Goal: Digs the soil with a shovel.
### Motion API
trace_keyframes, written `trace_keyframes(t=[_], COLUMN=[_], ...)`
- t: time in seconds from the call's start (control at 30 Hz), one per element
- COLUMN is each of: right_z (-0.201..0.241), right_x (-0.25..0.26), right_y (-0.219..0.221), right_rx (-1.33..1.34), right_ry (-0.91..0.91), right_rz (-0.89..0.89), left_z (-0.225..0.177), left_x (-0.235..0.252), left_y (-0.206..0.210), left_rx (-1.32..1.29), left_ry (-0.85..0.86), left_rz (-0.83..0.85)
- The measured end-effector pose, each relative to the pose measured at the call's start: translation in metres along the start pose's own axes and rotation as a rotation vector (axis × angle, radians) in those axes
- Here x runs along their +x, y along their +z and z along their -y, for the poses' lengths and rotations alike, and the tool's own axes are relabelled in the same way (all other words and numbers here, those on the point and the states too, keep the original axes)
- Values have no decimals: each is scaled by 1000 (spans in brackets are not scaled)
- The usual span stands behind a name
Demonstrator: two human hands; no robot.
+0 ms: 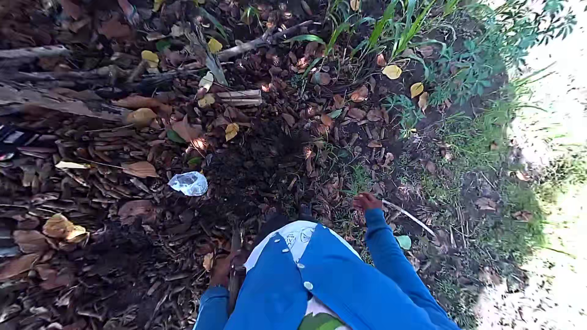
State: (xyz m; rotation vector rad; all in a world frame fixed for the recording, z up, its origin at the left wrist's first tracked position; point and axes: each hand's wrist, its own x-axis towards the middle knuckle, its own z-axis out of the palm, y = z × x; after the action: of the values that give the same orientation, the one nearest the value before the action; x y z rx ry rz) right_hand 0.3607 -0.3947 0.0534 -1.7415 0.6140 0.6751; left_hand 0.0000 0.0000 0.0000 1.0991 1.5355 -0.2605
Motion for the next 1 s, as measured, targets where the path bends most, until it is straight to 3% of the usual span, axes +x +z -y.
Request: trace_keyframes(t=[0.07, 0.2, 0.3, 0.37, 0.43, 0.53, 0.6, 0.7, 0.8, 0.93, 1.0], right_z=[-16, -102, -172, -189, -192, -186, -169, -152, -138, -103, -65], right_x=[-4, -25, -35, -58, -84, -108, -110, -100, -91, -100, -109], right_y=[10, 23, 9, 2, -6, -3, 6, 20, 32, 54, 74], right_rx=[-172, -463, -1111, -1279, -1073, -290, -2, 60, -52, -234, -289], right_ry=[-21, 220, 308, 453, 578, 667, 639, 522, 437, 352, 167], right_rz=[88, 162, 442, 540, 383, -143, -277, -259, -146, 10, 143], left_z=[3, -11, -9, -15, -20, -35, -43, -57, -71, -65, -51], left_x=[2, -5, 16, 26, 38, 50, 60, 65, 57, 62, 81], left_y=[-6, -15, -22, -28, -31, -33, -35, -38, -39, -43, -44], left_rx=[-40, -64, -57, 20, 73, 164, 264, 383, 310, -116, -336], left_ry=[-49, -118, -125, -132, -146, -178, -168, -151, -128, -124, -197], left_rz=[0, 84, 110, 116, 130, 109, 117, 155, 170, 243, 311])
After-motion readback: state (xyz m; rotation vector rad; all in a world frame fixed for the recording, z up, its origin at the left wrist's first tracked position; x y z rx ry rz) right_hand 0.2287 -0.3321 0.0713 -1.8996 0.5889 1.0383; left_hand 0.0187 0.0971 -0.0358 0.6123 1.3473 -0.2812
